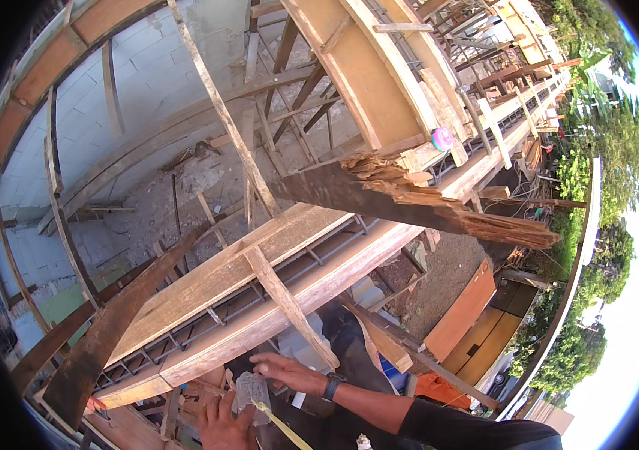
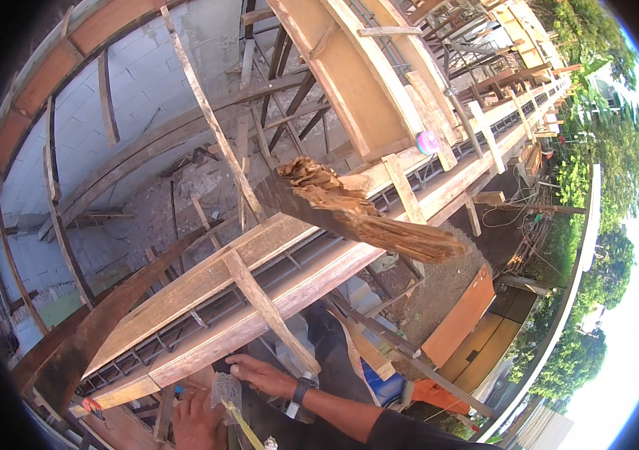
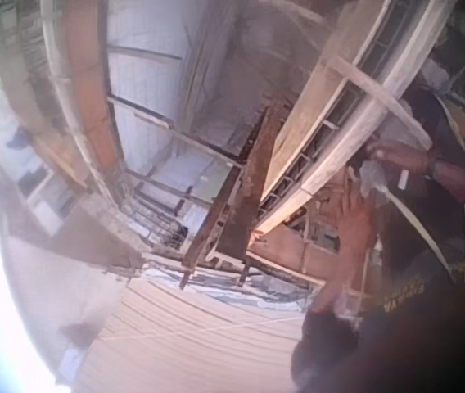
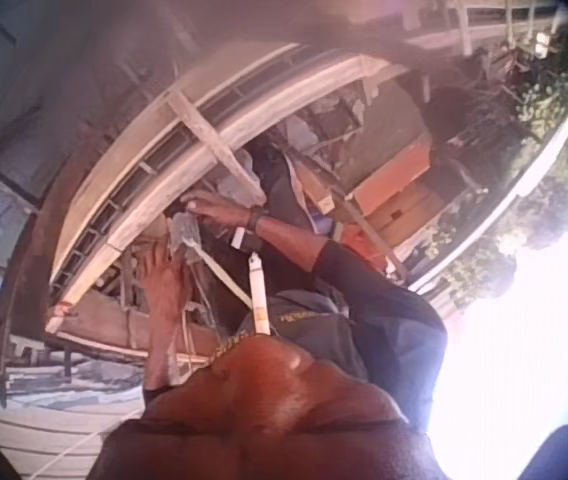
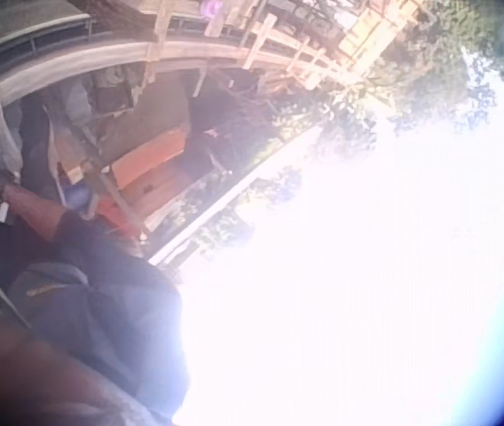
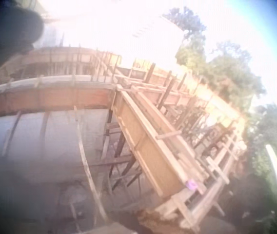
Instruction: The person assembles wooden formwork on a construction site. They cut a wooden plank with a hand saw, measure and mark it with a tape measure, and secure it to the structure using a hammer and nails.
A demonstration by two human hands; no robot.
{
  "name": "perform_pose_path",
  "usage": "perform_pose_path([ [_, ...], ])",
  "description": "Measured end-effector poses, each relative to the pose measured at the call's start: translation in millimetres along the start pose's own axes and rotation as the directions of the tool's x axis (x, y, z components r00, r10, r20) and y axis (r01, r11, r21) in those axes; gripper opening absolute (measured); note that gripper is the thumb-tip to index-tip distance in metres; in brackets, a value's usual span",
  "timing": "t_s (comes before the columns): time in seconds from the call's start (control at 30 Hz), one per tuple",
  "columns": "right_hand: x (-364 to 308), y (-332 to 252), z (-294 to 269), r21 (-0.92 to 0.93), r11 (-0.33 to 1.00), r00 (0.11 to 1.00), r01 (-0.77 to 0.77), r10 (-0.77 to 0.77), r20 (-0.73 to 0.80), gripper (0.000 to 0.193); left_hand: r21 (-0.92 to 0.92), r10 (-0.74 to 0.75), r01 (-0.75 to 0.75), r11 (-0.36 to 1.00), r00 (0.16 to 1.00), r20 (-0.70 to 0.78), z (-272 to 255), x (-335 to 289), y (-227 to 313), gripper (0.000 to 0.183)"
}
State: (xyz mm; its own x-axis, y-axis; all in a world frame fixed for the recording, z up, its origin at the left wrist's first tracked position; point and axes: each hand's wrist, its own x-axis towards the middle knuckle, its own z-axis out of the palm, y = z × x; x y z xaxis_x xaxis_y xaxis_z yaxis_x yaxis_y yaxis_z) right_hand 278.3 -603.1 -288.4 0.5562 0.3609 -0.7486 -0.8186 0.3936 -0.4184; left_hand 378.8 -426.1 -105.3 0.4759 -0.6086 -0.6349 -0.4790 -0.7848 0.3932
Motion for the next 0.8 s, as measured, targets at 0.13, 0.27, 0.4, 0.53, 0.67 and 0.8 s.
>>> perform_pose_path([
  [0.13,2,0,18,0.331,0.886,0.930,-0.326,0.236,0.282,0.054,0.292,0.001,-0.022,0.956,0.997,0.071,39,9,-2,0.044],
  [0.27,4,22,25,0.297,0.936,0.972,-0.190,0.135,0.193,0.051,0.968,0.253,-0.088,0.235,0.967,0.026,114,-1,-41,0.045],
  [0.4,-21,10,38,0.245,0.953,0.984,-0.180,0.177,0.037,0.055,0.920,0.248,-0.112,0.375,0.969,0.017,95,-1,-36,0.047],
  [0.53,-23,39,47,0.196,0.980,0.990,-0.042,0.068,-0.126,0.049,0.498,0.050,0.050,0.865,0.981,-0.185,91,-1,-20,0.043],
  [0.67,-22,31,47,0.167,0.982,0.973,-0.088,0.121,-0.199,0.047,-0.062,-0.218,0.217,0.974,0.976,-0.008,53,-10,7,0.041],
  [0.8,-31,-8,48,0.170,0.967,0.953,-0.191,0.224,-0.204,0.047,-0.170,-0.205,0.240,0.956,0.958,0.201,8,-17,26,0.039],
])
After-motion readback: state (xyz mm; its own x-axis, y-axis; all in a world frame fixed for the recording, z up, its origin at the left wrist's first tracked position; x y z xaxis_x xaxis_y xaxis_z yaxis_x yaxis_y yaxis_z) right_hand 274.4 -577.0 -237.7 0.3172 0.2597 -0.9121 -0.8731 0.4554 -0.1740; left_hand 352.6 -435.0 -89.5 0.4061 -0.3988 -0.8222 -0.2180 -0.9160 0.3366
